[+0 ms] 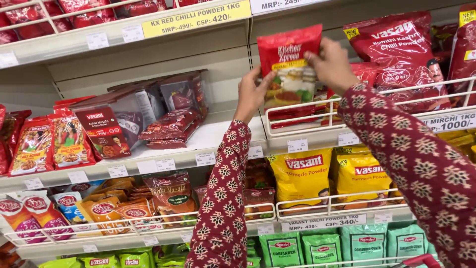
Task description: Wiping spice packets with a cloth and placing them on store shelves.
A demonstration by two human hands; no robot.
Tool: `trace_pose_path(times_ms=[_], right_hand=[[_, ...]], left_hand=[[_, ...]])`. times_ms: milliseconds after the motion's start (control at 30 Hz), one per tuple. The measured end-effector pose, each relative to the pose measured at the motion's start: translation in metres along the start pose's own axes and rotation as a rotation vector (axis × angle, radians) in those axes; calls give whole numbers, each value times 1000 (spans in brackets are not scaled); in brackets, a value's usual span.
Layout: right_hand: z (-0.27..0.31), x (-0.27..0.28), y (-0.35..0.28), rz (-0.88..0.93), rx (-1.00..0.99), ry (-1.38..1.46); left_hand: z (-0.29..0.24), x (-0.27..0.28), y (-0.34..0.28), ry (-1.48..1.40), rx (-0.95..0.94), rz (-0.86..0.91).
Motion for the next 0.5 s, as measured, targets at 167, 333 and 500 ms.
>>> trace_pose_path(times_ms=[167, 333, 500], right_hand=[[-25, -15, -1, 43, 30, -438], [-18, -24, -3, 128, -92, -439], [-14, -31, 3, 134, -129, -607]], left_hand=[[48, -6, -6, -74, 191, 179], [44, -5, -13, -168, 390, 259], [17, -4, -15, -34, 397, 249]])
Point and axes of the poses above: each hand's wrist, its own y-axis towards the middle knuckle, its own x-axis out of the back of the hand, z = x × y, the point moved 2 cm from there along y, towards the middle knuckle, and after that the axes turned 6 degrees about x, right-handed, at the moved point
